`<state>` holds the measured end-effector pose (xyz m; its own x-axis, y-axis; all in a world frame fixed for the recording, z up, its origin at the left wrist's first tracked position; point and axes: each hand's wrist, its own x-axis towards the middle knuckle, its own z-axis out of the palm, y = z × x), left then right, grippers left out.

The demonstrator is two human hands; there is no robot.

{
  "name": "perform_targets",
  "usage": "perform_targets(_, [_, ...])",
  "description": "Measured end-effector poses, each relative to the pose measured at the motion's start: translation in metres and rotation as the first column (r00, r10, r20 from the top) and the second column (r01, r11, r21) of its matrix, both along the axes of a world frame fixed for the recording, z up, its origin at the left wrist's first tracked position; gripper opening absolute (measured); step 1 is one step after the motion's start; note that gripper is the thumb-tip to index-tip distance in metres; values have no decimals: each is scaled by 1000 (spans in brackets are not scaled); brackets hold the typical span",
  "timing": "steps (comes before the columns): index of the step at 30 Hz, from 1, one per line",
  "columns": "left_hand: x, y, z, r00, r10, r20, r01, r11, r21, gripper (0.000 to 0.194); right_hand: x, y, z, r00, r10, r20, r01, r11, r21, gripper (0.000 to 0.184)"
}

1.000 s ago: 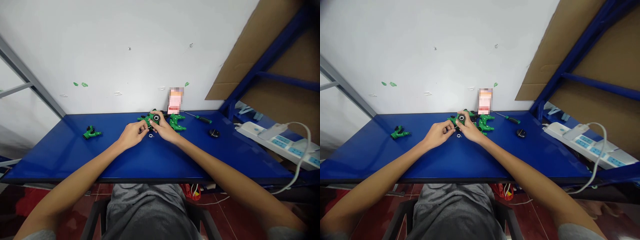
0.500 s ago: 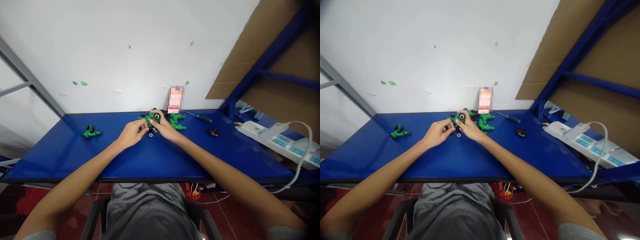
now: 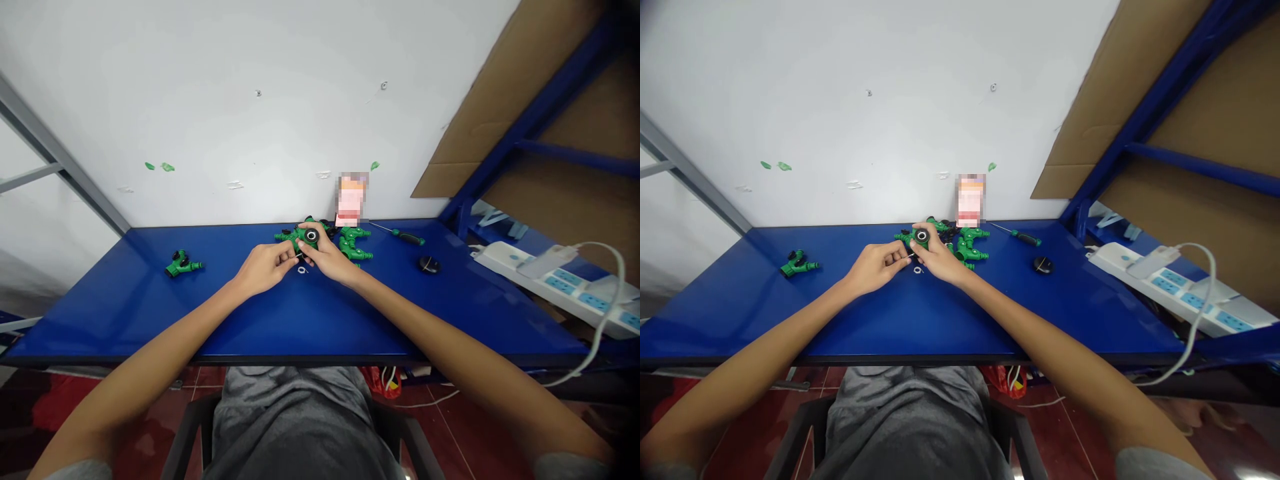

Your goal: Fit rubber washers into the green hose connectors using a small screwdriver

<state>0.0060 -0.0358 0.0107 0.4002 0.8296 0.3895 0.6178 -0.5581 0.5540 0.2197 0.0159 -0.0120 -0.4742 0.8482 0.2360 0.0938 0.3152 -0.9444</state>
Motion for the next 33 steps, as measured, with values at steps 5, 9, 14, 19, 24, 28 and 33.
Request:
perform_targets(5, [-1, 2, 0, 997, 24, -69, -25, 1000, -14, 30, 0, 0, 0, 1000, -14, 18, 14, 1000, -8, 49])
perform_targets(9, [1, 2, -1, 995, 31, -100, -33, 999, -24, 35, -1, 0, -1, 1000, -5, 22, 5, 1000, 10, 50])
perform_targets(14, [2, 0, -2, 1000, 18, -12, -19, 999, -46, 8, -1, 1, -4, 1000, -4, 24, 3, 999, 36, 53])
perform_targets(19, [0, 0, 1, 999, -23, 43, 26, 997, -77, 15, 0, 2, -4, 1000, 6, 3, -6, 1000, 26, 53])
perform_targets(24, [-1, 1, 1, 998, -14, -54, 11, 998, -54, 34, 0, 2, -2, 1000, -4, 5, 4, 1000, -9, 54])
perform_targets(28, [-1, 4, -1, 998, 3, -68, -6, 998, -57, 31, -1, 2, -2, 1000, -8, 4, 8, 1000, -16, 54])
perform_targets(33, [0, 4, 0, 999, 45, -24, -47, 994, -95, 21, 1, 2, -3, 1000, -9, -6, 9, 1000, -22, 53])
